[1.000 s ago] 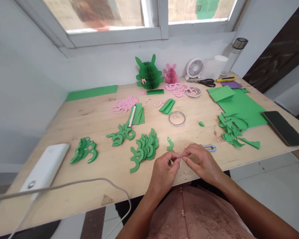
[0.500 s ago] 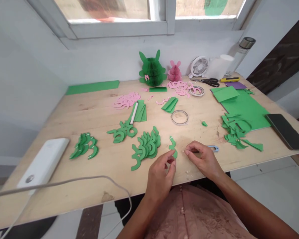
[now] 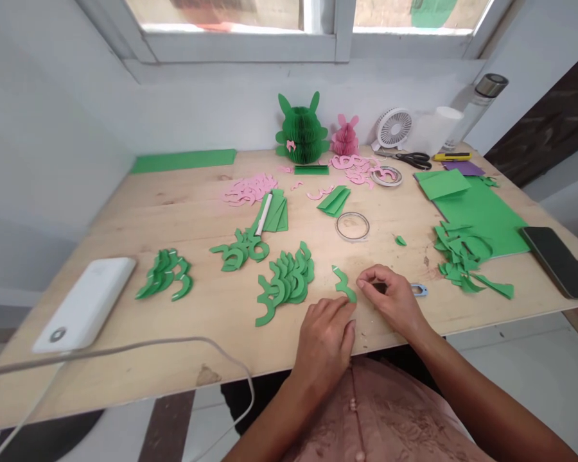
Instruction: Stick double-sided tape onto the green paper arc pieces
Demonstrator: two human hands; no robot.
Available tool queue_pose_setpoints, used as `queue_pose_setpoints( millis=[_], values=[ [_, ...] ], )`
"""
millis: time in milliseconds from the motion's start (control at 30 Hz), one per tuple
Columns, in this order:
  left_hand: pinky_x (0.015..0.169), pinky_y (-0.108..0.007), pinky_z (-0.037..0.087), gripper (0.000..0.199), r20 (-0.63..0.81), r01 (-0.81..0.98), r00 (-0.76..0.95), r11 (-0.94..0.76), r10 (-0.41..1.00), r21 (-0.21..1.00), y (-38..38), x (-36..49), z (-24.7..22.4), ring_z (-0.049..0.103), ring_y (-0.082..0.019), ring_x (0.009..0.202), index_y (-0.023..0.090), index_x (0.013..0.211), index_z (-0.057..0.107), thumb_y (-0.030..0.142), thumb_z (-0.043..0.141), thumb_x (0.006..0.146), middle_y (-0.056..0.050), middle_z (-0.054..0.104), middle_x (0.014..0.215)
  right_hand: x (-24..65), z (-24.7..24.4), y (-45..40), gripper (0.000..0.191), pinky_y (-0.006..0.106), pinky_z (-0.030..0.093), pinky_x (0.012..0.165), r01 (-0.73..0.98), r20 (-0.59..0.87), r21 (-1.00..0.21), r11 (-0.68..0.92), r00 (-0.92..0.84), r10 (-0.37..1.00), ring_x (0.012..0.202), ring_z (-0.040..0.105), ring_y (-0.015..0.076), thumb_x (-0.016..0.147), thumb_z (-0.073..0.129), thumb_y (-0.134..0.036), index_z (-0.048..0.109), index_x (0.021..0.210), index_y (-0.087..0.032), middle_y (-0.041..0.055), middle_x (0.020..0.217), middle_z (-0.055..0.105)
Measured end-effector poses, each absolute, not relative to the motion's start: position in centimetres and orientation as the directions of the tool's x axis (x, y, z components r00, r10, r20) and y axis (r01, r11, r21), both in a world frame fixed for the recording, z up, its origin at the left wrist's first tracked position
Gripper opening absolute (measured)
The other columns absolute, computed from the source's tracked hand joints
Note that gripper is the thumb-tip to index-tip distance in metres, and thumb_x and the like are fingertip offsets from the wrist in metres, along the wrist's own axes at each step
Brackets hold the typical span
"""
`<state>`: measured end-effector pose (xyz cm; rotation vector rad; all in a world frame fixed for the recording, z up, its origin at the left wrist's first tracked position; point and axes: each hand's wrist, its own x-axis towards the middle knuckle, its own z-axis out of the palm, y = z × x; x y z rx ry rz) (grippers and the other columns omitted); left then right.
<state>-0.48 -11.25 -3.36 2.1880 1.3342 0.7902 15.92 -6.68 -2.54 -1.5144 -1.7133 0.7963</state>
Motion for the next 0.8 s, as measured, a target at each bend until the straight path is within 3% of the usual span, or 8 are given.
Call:
queue_pose_setpoints(
  millis=[167, 400, 600, 800],
  values=[
    [0.082, -0.036, 0.048, 0.028, 0.317, 0.583, 0.271, -0.417, 0.909, 0.697, -10.8, -1.1, -3.7, 0.060, -0.019, 0.092, 0.019, 0.104, 0.061, 0.010, 0.046, 0.084, -0.006, 0.068, 0.101, 15.5, -2.7, -6.4, 0.013, 0.038, 0.044, 0.080, 0.641, 0.130, -0.753, 0.148, -0.076, 0.989, 0.083, 0.059, 0.0214, 0.081, 0.056, -0.029, 0.063, 0.072, -0.022, 0.0038, 0.081, 0.068],
    [0.074, -0.032, 0.050, 0.022, 0.313, 0.589, 0.157, -0.343, 0.937, 0.732, -10.3, -1.3, -3.8, 0.063, -0.019, 0.082, 0.018, 0.099, 0.060, 0.012, 0.047, 0.083, -0.006, 0.068, 0.088, 14.6, -2.7, -6.9, 0.011, 0.039, 0.043, 0.080, 0.594, 0.117, -0.790, 0.153, -0.099, 0.988, 0.086, 0.058, 0.0219, 0.081, 0.057, -0.029, 0.063, 0.075, -0.023, 0.0039, 0.084, 0.067],
    [0.071, -0.027, 0.050, 0.023, 0.139, 0.458, 0.059, -0.151, 0.989, 0.876, -9.8, -0.8, -3.4, 0.064, -0.015, 0.073, 0.019, 0.102, 0.063, 0.017, 0.051, 0.082, -0.004, 0.071, 0.084, 14.5, -2.6, -7.3, 0.010, 0.038, 0.043, 0.081, 0.548, 0.133, -0.818, 0.177, -0.119, 0.984, 0.089, 0.058, 0.0222, 0.081, 0.058, -0.029, 0.063, 0.075, -0.023, 0.0045, 0.087, 0.067],
    [0.058, -0.022, 0.045, 0.014, -0.039, 0.260, 0.055, 0.023, 0.998, 0.965, -9.3, -0.4, -2.7, 0.058, -0.012, 0.062, 0.017, 0.085, 0.066, 0.021, 0.053, 0.081, -0.002, 0.070, 0.075, 14.8, -2.5, -7.8, 0.009, 0.039, 0.043, 0.082, 0.520, 0.138, -0.833, 0.189, -0.135, 0.981, 0.089, 0.057, 0.0220, 0.082, 0.059, -0.030, 0.063, 0.077, -0.023, 0.0042, 0.088, 0.067]
  ],
)
